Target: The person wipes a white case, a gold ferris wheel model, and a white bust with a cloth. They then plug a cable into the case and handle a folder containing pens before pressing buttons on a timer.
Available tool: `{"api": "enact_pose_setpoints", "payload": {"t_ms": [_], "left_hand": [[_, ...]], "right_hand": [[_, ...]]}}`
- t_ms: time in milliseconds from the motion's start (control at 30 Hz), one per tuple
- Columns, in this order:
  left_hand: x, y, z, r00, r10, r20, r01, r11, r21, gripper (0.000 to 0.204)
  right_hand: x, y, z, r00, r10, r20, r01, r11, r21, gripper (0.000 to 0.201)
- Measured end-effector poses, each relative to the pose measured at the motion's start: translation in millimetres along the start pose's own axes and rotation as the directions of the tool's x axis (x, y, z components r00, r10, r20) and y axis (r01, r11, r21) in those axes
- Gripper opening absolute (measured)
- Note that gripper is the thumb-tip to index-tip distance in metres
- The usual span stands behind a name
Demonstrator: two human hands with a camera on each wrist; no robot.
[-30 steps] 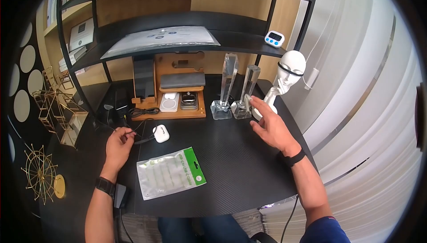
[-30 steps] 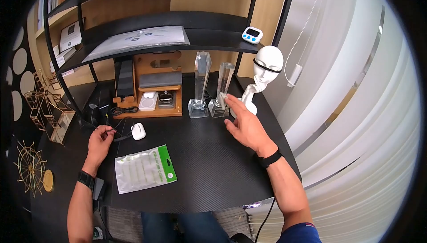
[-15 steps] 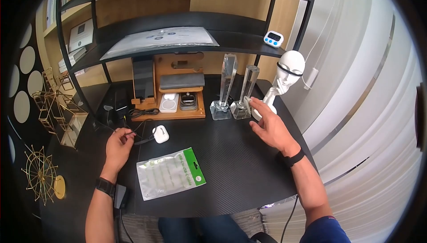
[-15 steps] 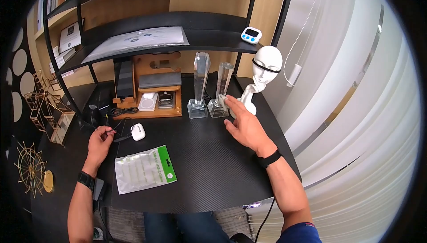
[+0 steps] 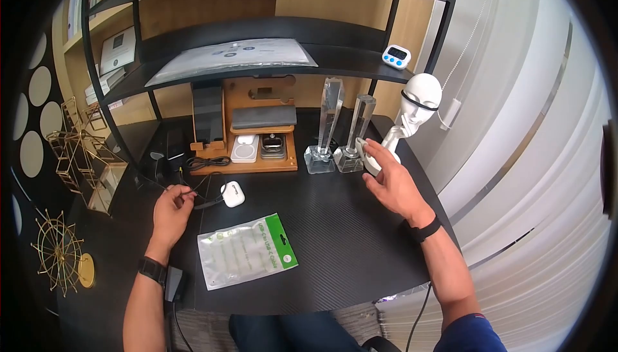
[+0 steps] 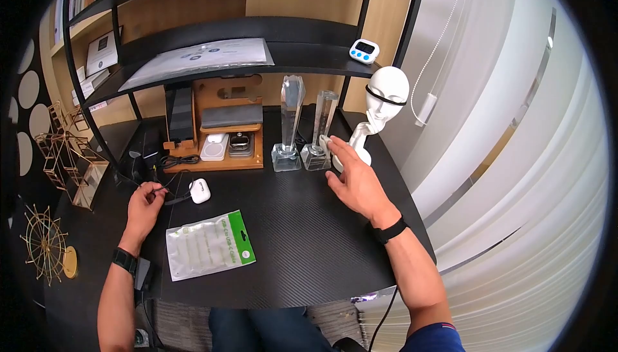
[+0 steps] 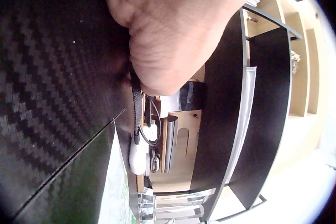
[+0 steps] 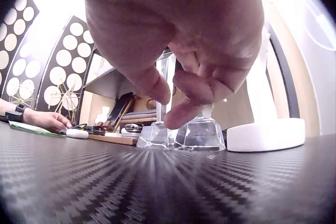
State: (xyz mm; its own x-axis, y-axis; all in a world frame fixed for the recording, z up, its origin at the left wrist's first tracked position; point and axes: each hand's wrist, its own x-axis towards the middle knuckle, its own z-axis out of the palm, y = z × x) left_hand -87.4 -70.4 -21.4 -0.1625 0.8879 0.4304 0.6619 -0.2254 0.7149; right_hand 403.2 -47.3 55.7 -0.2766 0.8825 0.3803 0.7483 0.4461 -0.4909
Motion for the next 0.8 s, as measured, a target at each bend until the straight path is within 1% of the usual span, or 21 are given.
{"api": "enact_pose_setpoints", "payload": {"t_ms": [67,200,300,367,433,500,533,600,700,733,800], "left_hand": [[0,3,-1,1.000,-0.018,0.011,0.018,0.999,0.044,0.015],[1,-1,0,0.999,-0.026,0.023,0.025,0.999,0.032,0.015],[1,-1,0,1.000,-0.011,0.008,0.011,1.000,0.023,0.016],[1,-2,0,1.000,0.018,-0.001,-0.018,0.999,0.041,0.016],[0,0,-1,1.000,0.001,0.011,-0.002,0.999,0.038,0.015],[1,1,-2,1.000,-0.012,0.022,0.011,0.999,0.036,0.014],[0,1,-2,0.999,-0.017,0.030,0.016,0.999,0.044,0.014],[2,2,-3,0.999,-0.020,0.041,0.018,0.998,0.054,0.014],[0,5,-2,0.999,-0.021,0.035,0.019,0.998,0.054,0.014],[0,5,-2,0.999,-0.012,0.034,0.011,0.999,0.048,0.013],[0,4,-3,1.000,-0.004,0.030,0.003,0.999,0.042,0.013]], "right_hand": [[1,-3,-1,0.996,-0.006,-0.087,0.011,0.998,0.055,0.066],[0,-7,-2,0.992,0.000,-0.128,0.010,0.997,0.074,0.067],[0,-1,1,0.997,-0.012,-0.076,0.018,0.997,0.069,0.066],[0,8,5,0.995,-0.032,0.092,0.033,0.999,-0.013,0.065],[-1,4,2,0.995,-0.047,0.093,0.049,0.999,-0.017,0.064],[0,-6,-2,1.000,0.009,0.010,-0.009,1.000,0.000,0.065],[1,-7,-2,1.000,0.008,0.006,-0.008,1.000,0.002,0.065],[1,-7,-1,0.994,0.000,-0.113,0.009,0.997,0.075,0.065],[2,-5,-1,0.990,-0.013,-0.141,0.024,0.996,0.081,0.066],[1,-4,-1,0.990,-0.014,-0.139,0.026,0.996,0.082,0.066],[0,-1,0,1.000,0.011,0.015,-0.012,1.000,0.023,0.068]]}}
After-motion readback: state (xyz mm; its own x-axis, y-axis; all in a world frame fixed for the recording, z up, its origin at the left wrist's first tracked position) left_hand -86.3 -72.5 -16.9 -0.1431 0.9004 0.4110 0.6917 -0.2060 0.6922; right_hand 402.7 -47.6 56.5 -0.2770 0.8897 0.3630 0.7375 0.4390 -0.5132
